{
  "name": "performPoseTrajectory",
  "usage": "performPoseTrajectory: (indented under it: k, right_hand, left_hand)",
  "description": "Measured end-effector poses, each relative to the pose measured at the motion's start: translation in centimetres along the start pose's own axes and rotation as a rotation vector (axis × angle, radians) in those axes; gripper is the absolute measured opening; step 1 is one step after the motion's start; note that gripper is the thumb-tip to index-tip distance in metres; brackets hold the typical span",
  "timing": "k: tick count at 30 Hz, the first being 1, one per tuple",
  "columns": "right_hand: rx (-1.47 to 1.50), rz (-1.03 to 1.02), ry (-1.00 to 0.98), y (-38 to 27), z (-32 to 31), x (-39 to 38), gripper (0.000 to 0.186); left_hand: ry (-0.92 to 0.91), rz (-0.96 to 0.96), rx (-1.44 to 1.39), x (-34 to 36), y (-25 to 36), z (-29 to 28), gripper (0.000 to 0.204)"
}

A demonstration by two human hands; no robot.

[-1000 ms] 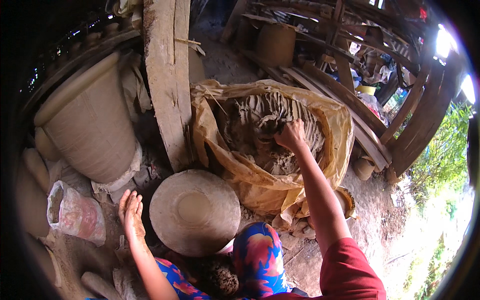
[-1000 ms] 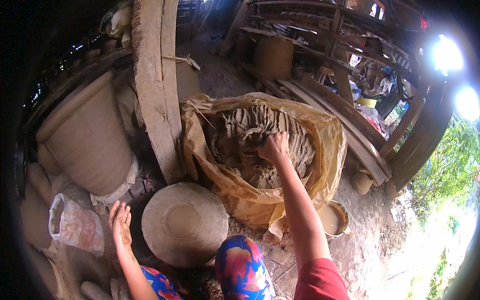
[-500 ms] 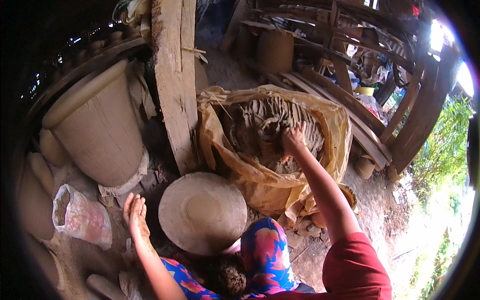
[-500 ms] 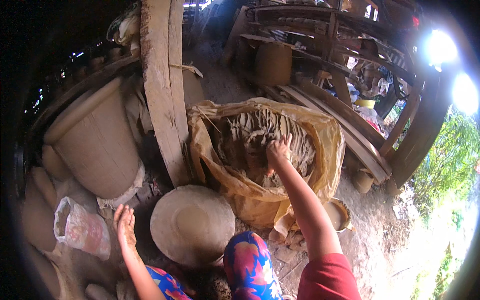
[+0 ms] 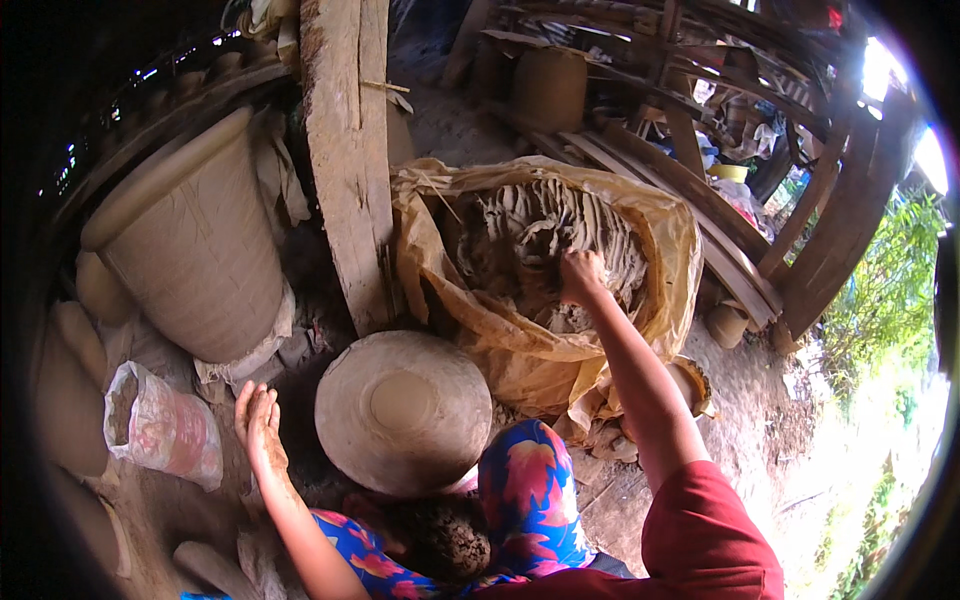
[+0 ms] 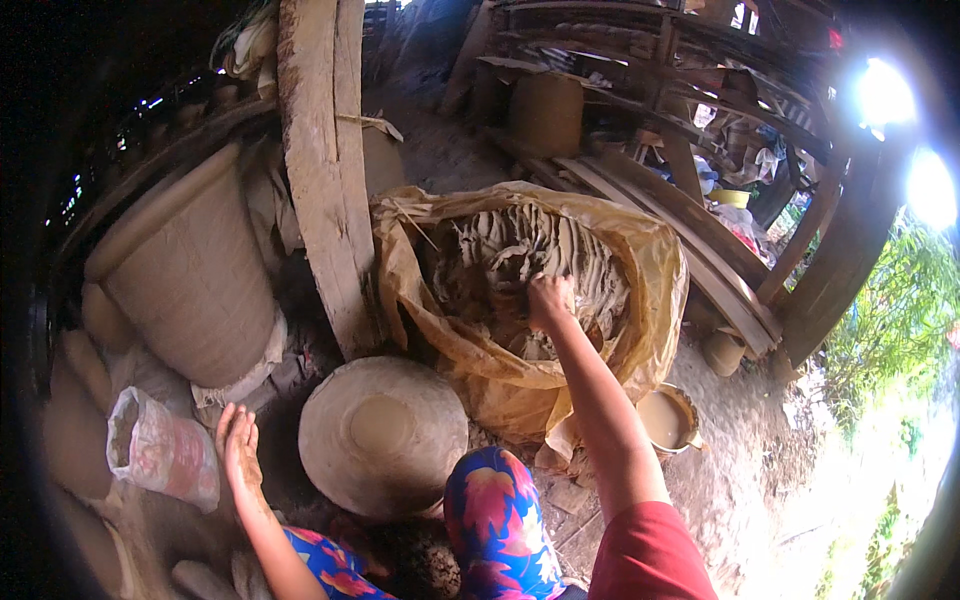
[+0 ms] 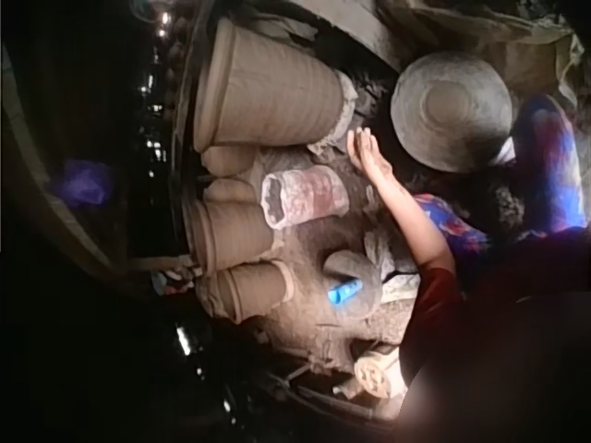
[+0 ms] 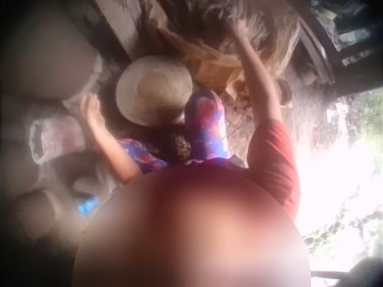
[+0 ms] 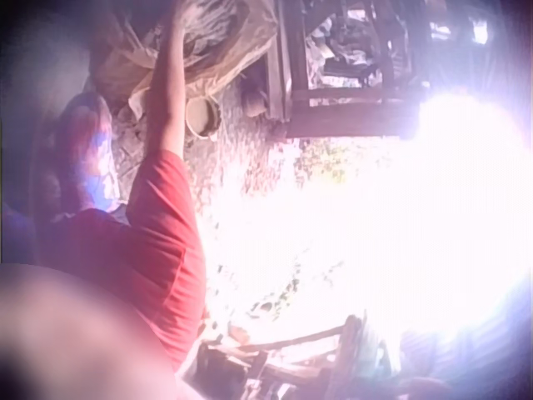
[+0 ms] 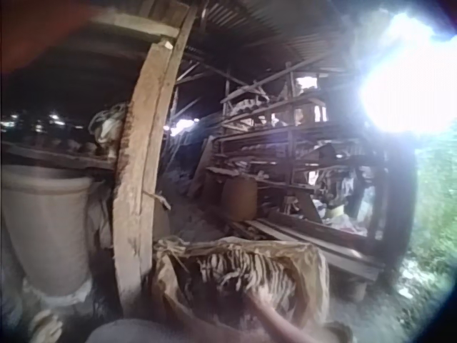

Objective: The person sits on the ground and shapes a lump of clay on a rotating pottery wheel. They use their hands to center and form the clay, then use a small stick to refine the shape. The person adds more clay to the piece and continues shaping it.

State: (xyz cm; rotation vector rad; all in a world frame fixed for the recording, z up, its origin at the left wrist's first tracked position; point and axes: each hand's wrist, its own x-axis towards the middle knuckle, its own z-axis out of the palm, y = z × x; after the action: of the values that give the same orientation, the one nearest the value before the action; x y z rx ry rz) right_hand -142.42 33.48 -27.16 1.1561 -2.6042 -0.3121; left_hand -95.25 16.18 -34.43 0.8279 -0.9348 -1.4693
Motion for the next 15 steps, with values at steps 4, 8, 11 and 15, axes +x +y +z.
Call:
performPoseTrajectory:
  k: [4,8,11,15]
  right_hand:
    - [0.034,0.075,0.043,-0.4,0.6,-0.4,0.062]
    - [0.191,0.206,0.042,-0.9,1.6,-1.4,0.061]
    - [0.370,0.311,0.145,-0.5,1.9,-2.6,0.055]
    - [0.945,0.553,-0.049,0.6,-0.6,-3.9,0.042]
  left_hand:
    - [-0.016,-0.002,-0.002,-0.1,0.3,0.1,0.037]
    - [-0.037,-0.017,-0.021,-0.1,-0.1,0.3,0.036]
    - [-0.067,0.000,-0.035,0.1,-0.5,0.2,0.036]
    - [-0.050,-0.064,-0.005,0.0,-0.6,0.8,0.039]
